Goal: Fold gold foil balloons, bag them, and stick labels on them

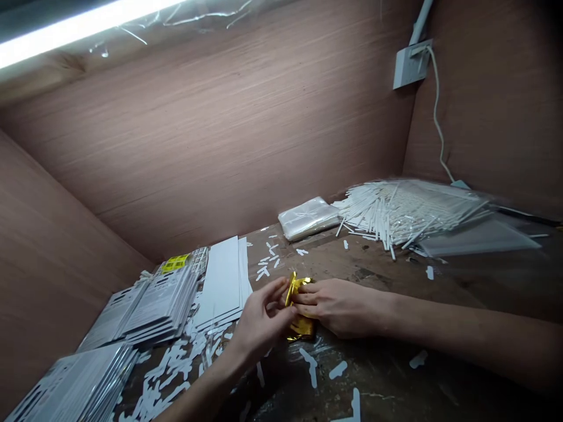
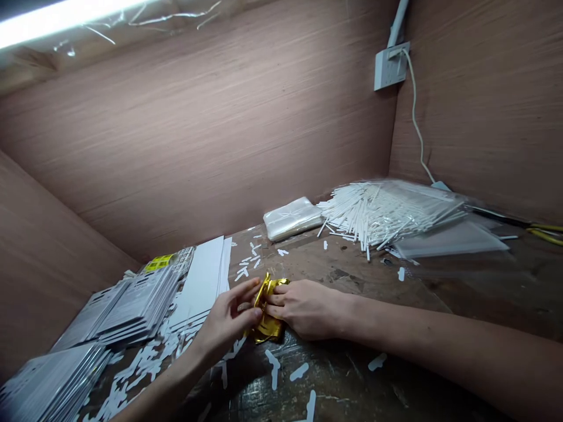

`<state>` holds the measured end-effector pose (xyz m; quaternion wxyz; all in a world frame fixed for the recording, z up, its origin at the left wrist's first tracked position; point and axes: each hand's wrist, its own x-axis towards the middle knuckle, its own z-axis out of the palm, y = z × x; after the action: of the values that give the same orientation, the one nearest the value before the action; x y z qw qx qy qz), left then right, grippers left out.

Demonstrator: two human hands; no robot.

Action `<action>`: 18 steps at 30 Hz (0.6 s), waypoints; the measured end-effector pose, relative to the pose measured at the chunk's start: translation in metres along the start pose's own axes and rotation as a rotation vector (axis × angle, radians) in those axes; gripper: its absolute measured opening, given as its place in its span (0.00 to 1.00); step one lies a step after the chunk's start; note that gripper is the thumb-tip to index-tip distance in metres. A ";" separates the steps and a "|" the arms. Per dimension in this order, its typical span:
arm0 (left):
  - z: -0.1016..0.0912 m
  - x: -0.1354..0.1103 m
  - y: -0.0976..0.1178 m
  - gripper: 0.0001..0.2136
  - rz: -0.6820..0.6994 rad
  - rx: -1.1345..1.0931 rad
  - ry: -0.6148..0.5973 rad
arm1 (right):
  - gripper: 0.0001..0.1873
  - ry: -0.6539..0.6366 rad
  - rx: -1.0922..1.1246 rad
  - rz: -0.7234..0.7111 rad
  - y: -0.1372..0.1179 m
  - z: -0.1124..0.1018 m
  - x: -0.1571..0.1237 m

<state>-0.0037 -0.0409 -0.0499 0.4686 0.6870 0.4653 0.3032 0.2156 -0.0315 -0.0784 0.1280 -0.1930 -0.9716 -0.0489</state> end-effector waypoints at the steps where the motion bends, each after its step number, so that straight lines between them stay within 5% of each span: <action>1: 0.002 -0.004 0.002 0.36 0.090 0.109 -0.044 | 0.17 -0.018 -0.017 -0.033 0.000 0.002 0.000; 6: 0.006 -0.016 -0.008 0.45 0.516 0.614 -0.213 | 0.20 0.054 0.001 -0.054 0.003 0.011 -0.001; 12: 0.009 -0.014 -0.020 0.38 0.415 0.578 -0.235 | 0.19 -0.010 0.074 0.000 0.001 0.009 -0.003; 18: -0.013 -0.012 -0.005 0.53 0.431 0.611 -0.346 | 0.21 -0.021 0.138 0.006 0.000 -0.008 -0.003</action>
<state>-0.0215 -0.0470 -0.0496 0.2401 0.9171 0.2937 0.1223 0.2196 -0.0337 -0.0717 0.1308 -0.1872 -0.9733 0.0207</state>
